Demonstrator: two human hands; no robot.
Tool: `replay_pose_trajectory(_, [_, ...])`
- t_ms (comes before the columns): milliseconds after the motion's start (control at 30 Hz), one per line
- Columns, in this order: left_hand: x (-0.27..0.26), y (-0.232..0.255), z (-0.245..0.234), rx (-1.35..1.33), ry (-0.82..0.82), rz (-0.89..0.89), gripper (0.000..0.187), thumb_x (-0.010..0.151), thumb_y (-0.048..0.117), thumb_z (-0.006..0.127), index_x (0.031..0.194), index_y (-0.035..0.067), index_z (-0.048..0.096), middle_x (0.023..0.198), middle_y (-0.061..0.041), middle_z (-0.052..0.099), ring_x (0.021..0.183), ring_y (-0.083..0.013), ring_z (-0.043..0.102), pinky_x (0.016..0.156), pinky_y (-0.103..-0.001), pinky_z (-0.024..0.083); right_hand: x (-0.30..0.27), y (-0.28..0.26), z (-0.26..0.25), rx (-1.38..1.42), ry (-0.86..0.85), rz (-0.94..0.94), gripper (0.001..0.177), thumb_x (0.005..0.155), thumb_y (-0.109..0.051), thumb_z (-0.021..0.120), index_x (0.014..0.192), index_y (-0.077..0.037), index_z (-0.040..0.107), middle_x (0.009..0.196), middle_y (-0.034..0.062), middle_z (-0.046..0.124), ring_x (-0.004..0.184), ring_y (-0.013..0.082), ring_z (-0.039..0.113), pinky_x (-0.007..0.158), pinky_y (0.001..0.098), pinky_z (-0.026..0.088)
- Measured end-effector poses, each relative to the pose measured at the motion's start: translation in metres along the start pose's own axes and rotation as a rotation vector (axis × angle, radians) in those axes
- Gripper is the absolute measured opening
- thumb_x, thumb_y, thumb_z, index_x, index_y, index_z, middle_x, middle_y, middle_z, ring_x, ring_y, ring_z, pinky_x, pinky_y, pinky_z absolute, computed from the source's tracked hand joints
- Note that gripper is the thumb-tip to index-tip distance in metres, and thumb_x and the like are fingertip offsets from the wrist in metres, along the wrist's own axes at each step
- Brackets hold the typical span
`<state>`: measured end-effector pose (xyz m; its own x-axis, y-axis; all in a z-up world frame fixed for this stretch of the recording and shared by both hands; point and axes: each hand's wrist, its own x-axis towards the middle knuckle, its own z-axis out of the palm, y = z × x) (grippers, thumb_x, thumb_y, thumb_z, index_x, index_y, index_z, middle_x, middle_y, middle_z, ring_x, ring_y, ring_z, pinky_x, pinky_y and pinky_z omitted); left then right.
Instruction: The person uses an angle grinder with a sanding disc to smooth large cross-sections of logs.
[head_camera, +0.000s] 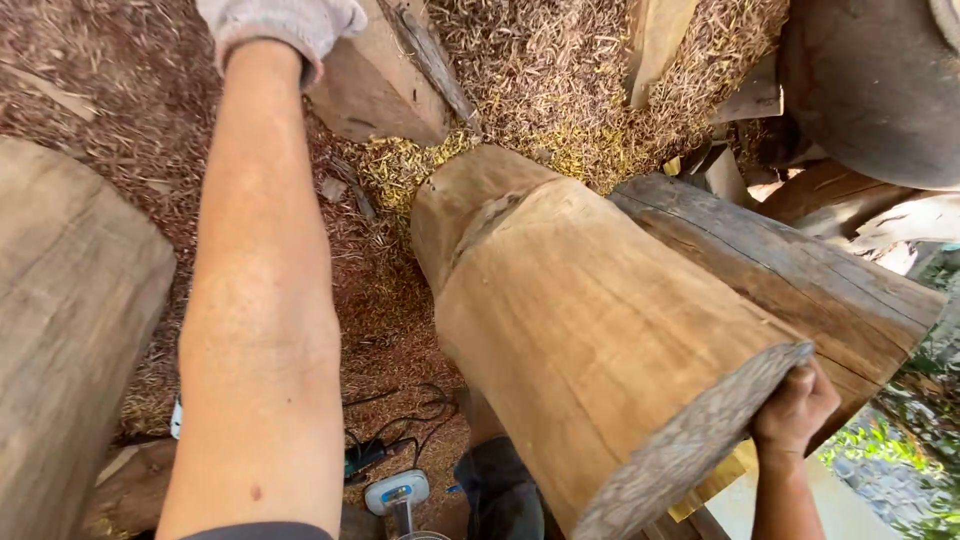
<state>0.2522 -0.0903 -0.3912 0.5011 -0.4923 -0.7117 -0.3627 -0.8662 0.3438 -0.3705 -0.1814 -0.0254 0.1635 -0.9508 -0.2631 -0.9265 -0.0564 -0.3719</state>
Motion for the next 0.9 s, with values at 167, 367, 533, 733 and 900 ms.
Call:
replay_pose_trajectory(167, [-0.057, -0.022, -0.029, -0.068, -0.01, -0.111, 0.045, 0.09, 0.054, 0.067, 0.086, 0.01, 0.071, 0.069, -0.006, 0.062, 0.058, -0.0227, 0.061, 0.056, -0.043, 0.052, 0.029, 0.004, -0.005, 0.045, -0.018, 0.067, 0.079, 0.109, -0.074, 0.051, 0.094, 0.002, 0.061, 0.08, -0.0019, 0.055, 0.075, 0.0077, 0.048, 0.067, 0.0282, 0.039])
replay_pose_trajectory(367, [-0.174, -0.107, -0.058, -0.177, 0.536, 0.127, 0.036, 0.087, 0.036, 0.072, 0.108, 0.007, 0.073, 0.088, -0.012, 0.074, 0.073, -0.0256, 0.072, 0.068, -0.038, 0.062, 0.038, 0.019, -0.001, 0.024, -0.014, 0.009, 0.075, 0.117, -0.064, 0.053, 0.088, 0.004, 0.059, 0.079, -0.0008, 0.054, 0.076, 0.0076, 0.045, 0.066, 0.0289, 0.037])
replay_pose_trajectory(533, [-0.248, -0.199, 0.035, -0.186, 0.236, -0.29, 0.038, 0.09, 0.033, 0.077, 0.118, 0.007, 0.075, 0.103, -0.014, 0.077, 0.086, -0.0251, 0.073, 0.073, -0.039, 0.058, 0.024, -0.019, 0.017, 0.07, -0.009, -0.166, 0.062, 0.117, -0.05, 0.056, 0.13, 0.01, 0.065, 0.126, 0.0097, 0.069, 0.114, 0.0153, 0.061, 0.101, 0.0315, 0.049])
replay_pose_trajectory(733, [-0.238, -0.13, 0.041, -0.059, -0.444, -0.325, 0.053, 0.078, 0.05, 0.079, 0.124, 0.022, 0.075, 0.109, -0.013, 0.075, 0.097, -0.0337, 0.07, 0.087, -0.045, 0.055, 0.022, -0.037, 0.015, 0.146, -0.041, -0.036, 0.063, 0.114, -0.052, 0.056, 0.13, 0.008, 0.066, 0.113, 0.0041, 0.068, 0.101, 0.0113, 0.06, 0.09, 0.0291, 0.049])
replay_pose_trajectory(900, [-0.177, -0.175, 0.11, -0.264, -0.385, -0.347, 0.08, 0.072, 0.043, 0.083, 0.145, 0.026, 0.057, 0.127, -0.008, 0.066, 0.104, -0.0294, 0.067, 0.092, -0.04, 0.051, 0.061, 0.088, -0.038, 0.089, 0.017, 0.047, 0.059, 0.115, -0.049, 0.053, 0.102, 0.009, 0.058, 0.091, -0.0002, 0.058, 0.081, 0.0091, 0.049, 0.072, 0.0287, 0.041])
